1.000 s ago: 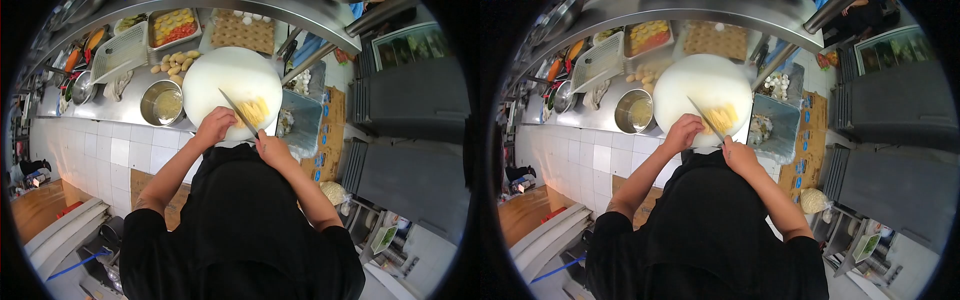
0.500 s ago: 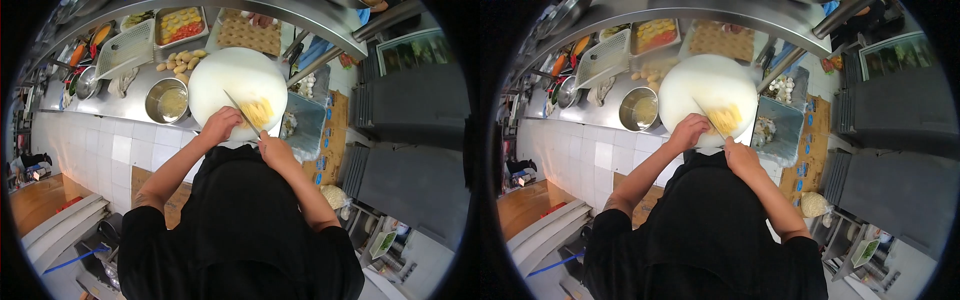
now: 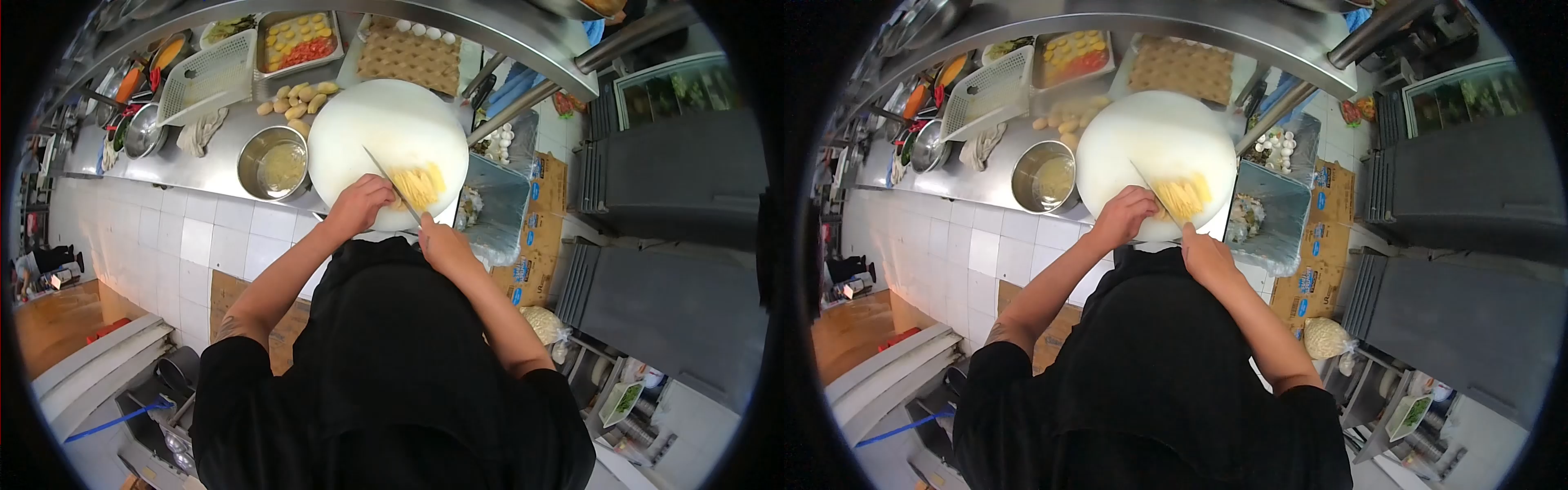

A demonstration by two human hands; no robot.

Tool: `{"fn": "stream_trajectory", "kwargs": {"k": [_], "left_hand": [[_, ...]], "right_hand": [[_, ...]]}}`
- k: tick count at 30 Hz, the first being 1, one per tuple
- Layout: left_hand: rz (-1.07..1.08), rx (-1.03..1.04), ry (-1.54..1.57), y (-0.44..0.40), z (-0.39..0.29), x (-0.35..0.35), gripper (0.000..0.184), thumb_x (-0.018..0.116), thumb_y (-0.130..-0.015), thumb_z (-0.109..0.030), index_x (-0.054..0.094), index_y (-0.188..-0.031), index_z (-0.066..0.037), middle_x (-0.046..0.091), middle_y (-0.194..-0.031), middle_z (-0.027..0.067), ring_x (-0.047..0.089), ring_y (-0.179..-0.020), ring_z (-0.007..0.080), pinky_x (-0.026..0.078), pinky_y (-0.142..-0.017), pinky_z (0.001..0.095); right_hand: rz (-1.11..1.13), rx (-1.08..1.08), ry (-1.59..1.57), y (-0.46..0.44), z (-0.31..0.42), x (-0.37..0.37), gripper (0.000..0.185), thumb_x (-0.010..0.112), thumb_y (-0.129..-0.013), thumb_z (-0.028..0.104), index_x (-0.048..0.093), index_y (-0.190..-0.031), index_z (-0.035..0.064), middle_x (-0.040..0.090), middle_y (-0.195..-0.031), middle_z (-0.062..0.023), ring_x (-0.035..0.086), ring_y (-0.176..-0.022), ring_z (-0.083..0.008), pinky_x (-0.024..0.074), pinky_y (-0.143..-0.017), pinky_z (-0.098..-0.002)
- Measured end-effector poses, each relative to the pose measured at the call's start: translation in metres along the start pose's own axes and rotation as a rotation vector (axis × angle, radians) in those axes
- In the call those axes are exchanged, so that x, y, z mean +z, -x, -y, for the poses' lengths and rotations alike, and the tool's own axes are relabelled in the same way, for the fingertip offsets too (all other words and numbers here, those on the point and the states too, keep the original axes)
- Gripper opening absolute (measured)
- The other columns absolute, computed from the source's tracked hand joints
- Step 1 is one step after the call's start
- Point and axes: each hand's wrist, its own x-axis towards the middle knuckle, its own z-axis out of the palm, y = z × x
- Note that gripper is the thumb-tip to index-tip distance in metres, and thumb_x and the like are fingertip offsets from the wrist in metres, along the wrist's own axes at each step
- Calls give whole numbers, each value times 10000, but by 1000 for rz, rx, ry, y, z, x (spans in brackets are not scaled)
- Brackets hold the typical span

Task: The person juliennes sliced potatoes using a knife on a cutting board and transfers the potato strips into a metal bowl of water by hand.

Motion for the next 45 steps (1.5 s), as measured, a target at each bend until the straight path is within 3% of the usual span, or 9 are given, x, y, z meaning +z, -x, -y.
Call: {"fn": "stream_trajectory", "kwargs": {"k": [5, 8, 14, 17, 23, 27, 31, 33, 45], "left_hand": [[-23, 2, 5, 1, 1, 1, 110, 733, -903, -17, 727, -1000, -68, 727, -1148, 60, 673, -1133, 304, 569, -965, 399], [-30, 6, -3, 0, 1, 3, 109, 731, -905, -18, 726, -1000, -71, 726, -1151, 57, 673, -1131, 303, 571, -961, 402], [-31, 6, -15, 0, 0, 2, 109, 729, -905, -20, 727, -1000, -73, 727, -1153, 58, 676, -1123, 302, 576, -951, 403], [-29, -1, -10, 2, 2, 4, 108, 732, -901, -21, 728, -996, -72, 729, -1157, 60, 679, -1124, 301, 578, -949, 401], [-55, 1, 8, 1, 1, 3, 191, 759, -833, 54, 738, -989, -55, 729, -1144, 80, 693, -1119, 322, 586, -939, 412], [-68, 4, 13, 3, 1, 4, 202, 761, -831, 56, 743, -999, -53, 729, -1145, 78, 694, -1124, 321, 590, -940, 415], [-61, -16, 12, 3, 2, 5, 200, 765, -835, 52, 748, -1004, -53, 730, -1146, 76, 695, -1119, 319, 591, -937, 414], [-37, -26, 14, 4, 3, 6, 116, 731, -909, -16, 751, -1013, -61, 733, -1171, 79, 687, -1133, 307, 583, -941, 401], [-65, -39, 5, 6, 4, 7, 105, 752, -890, -16, 744, -984, -60, 730, -1158, 79, 688, -1131, 312, 583, -950, 399]], "right_hand": [[43, 6, -27, 20, 22, -42, 225, 548, -1107, 222, 541, -1137, -1, 751, -874, -299, 742, -882, -525, 559, -784, -637], [28, 28, -41, -3, 1, 4, 225, 544, -1113, 227, 547, -1135, 3, 749, -870, -298, 742, -892, -523, 555, -787, -640], [71, 31, -4, 20, 22, -41, 209, 541, -1110, 215, 544, -1124, 6, 751, -884, -295, 744, -890, -516, 557, -800, -633], [48, 37, -92, -4, 4, 2, 210, 554, -1104, 215, 544, -1128, 6, 753, -884, -284, 742, -886, -513, 555, -805, -634], [59, 33, -1, 20, 21, -38, 199, 566, -1098, 210, 543, -1121, 13, 749, -865, -274, 736, -872, -513, 552, -796, -639], [-13, -18, -82, -2, 4, 2, 201, 571, -1098, 213, 551, -1124, 15, 750, -869, -279, 737, -863, -518, 552, -794, -642], [35, 28, -37, 17, 22, -34, 198, 574, -1089, 201, 560, -1133, 9, 753, -886, -291, 736, -869, -522, 550, -797, -645], [55, 37, -22, 12, 16, -24, 203, 576, -1087, 202, 561, -1137, 6, 754, -892, -294, 737, -874, -521, 550, -799, -644], [21, 21, -74, -12, 5, 1, 249, 579, -1092, 242, 565, -1153, 1, 751, -896, -302, 737, -889, -526, 552, -799, -642]]}}
